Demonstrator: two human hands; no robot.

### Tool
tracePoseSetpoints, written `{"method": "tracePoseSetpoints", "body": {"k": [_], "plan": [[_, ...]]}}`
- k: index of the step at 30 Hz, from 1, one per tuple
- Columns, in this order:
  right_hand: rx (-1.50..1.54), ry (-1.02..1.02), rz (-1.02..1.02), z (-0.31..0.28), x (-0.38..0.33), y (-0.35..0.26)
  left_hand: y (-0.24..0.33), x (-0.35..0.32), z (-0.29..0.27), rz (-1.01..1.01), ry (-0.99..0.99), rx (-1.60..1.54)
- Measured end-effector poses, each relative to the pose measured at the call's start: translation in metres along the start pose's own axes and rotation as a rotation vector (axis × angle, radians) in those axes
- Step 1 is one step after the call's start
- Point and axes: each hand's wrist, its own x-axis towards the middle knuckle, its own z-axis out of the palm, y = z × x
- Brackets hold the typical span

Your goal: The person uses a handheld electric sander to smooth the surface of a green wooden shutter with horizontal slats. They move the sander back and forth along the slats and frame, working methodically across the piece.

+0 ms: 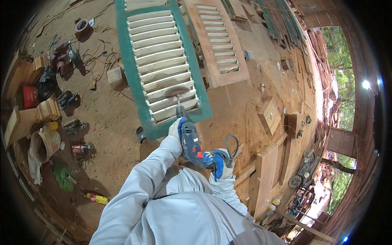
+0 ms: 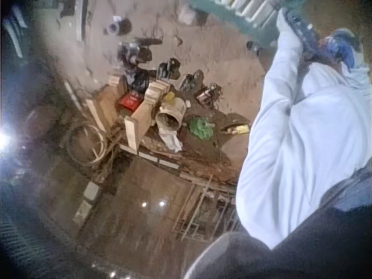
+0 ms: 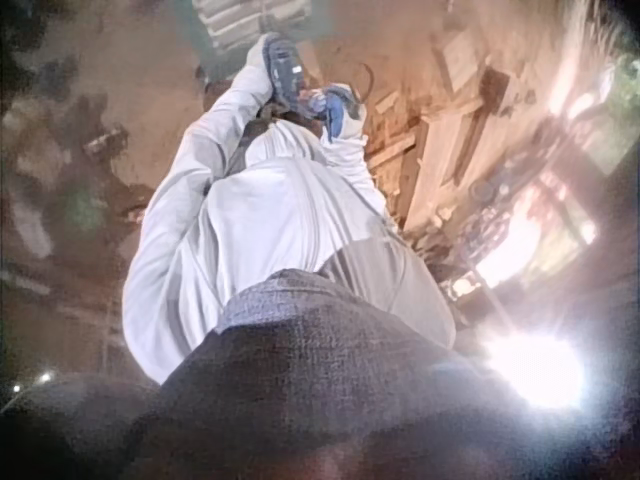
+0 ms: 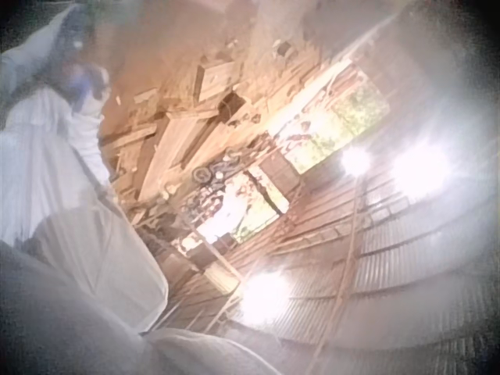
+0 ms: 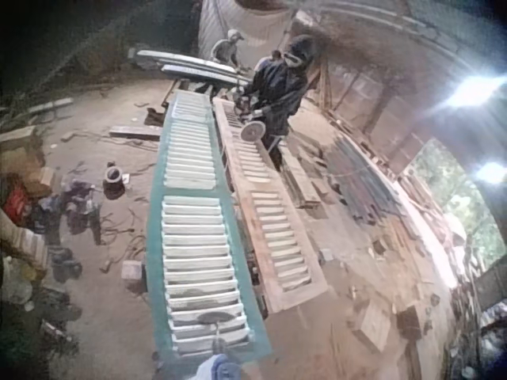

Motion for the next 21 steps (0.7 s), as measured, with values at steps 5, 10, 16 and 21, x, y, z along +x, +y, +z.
{"method": "tracePoseSetpoints", "body": {"k": [5, 10, 16, 21], "plan": [[-0.016, 0.081, -0.164, -0.019, 0.022, -0.004, 0.001, 0.023, 0.071, 0.004, -0.057, 0.221], [0.011, 0.121, -0.098, -0.028, 0.037, -0.021, -0.008, 0.026, 0.097, -0.016, -0.070, 0.239], [-0.003, 0.074, -0.101, -0.033, 0.025, -0.017, -0.017, 0.024, 0.071, 0.092, -0.097, 0.231], [0.042, 0.151, -0.073, -0.017, 0.030, -0.014, 0.006, 0.018, 0.096, 0.062, -0.069, 0.288]]}}
